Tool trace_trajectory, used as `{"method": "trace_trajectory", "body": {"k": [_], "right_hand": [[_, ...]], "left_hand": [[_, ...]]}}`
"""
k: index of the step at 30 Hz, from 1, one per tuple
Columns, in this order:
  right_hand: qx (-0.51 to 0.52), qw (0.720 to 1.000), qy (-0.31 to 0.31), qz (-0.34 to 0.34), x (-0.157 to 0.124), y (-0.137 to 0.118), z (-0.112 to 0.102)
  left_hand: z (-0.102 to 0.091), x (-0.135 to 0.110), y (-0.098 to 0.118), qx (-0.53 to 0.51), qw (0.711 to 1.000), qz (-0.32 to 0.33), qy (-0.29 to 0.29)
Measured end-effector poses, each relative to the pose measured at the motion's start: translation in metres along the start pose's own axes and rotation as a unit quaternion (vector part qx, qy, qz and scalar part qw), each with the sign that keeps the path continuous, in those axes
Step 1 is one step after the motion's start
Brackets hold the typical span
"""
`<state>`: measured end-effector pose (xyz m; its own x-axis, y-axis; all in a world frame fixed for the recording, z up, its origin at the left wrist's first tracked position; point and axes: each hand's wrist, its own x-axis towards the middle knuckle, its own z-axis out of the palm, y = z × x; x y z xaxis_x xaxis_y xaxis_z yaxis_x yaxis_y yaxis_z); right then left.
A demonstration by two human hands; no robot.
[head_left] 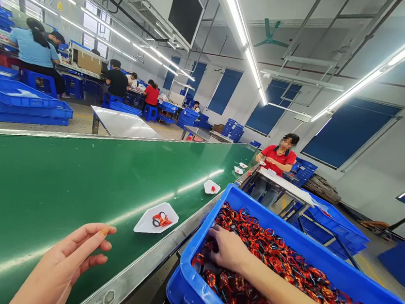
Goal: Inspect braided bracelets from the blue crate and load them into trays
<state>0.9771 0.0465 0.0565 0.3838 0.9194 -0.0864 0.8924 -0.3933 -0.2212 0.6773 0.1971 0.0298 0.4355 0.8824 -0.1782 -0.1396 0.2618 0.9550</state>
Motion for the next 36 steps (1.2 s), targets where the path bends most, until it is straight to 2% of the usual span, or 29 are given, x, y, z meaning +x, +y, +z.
{"method": "trace_trajectory", "body": {"k": [3, 7, 10, 12, 14, 17, 20, 22, 24, 26, 29, 32, 36], "right_hand": [[0.050, 0.999, 0.006, -0.002, 0.004, 0.012, -0.025], [0.122, 0.992, -0.016, 0.038, 0.003, 0.030, -0.056], [0.209, 0.977, -0.019, 0.044, -0.002, 0.030, -0.074], [0.305, 0.952, -0.018, 0.028, -0.005, 0.017, -0.086], [0.373, 0.927, -0.033, 0.000, -0.004, -0.008, -0.099], [0.365, 0.926, -0.071, -0.074, 0.005, -0.063, -0.109], [0.295, 0.935, -0.081, -0.180, 0.024, -0.127, -0.095], [0.225, 0.936, -0.041, -0.268, 0.037, -0.167, -0.071], [0.145, 0.934, 0.017, -0.325, 0.049, -0.200, -0.044], [0.062, 0.932, 0.062, -0.352, 0.057, -0.225, -0.019], [-0.015, 0.923, 0.083, -0.376, 0.062, -0.246, 0.004], [-0.009, 0.916, 0.083, -0.392, 0.064, -0.249, 0.008], [0.037, 0.913, 0.080, -0.397, 0.066, -0.243, 0.004]], "left_hand": [[0.000, -0.001, 0.001, 0.002, 1.000, -0.003, -0.007], [-0.001, -0.001, -0.001, -0.001, 1.000, -0.003, -0.010], [0.000, -0.002, -0.003, -0.004, 1.000, -0.004, -0.022], [0.002, -0.003, -0.004, -0.013, 0.999, -0.003, -0.037], [0.004, -0.005, -0.002, -0.038, 0.998, -0.008, -0.056], [0.008, -0.010, 0.005, -0.130, 0.986, -0.050, -0.092], [0.009, -0.014, 0.017, -0.252, 0.954, -0.104, -0.125], [0.008, -0.016, 0.023, -0.314, 0.931, -0.123, -0.139], [0.005, -0.014, 0.027, -0.358, 0.918, -0.125, -0.117], [0.000, -0.009, 0.026, -0.385, 0.915, -0.111, -0.052], [-0.010, 0.002, 0.020, -0.405, 0.910, -0.082, 0.028], [-0.017, 0.010, 0.016, -0.422, 0.904, -0.058, 0.042], [-0.021, 0.012, 0.018, -0.436, 0.897, -0.042, 0.055]]}}
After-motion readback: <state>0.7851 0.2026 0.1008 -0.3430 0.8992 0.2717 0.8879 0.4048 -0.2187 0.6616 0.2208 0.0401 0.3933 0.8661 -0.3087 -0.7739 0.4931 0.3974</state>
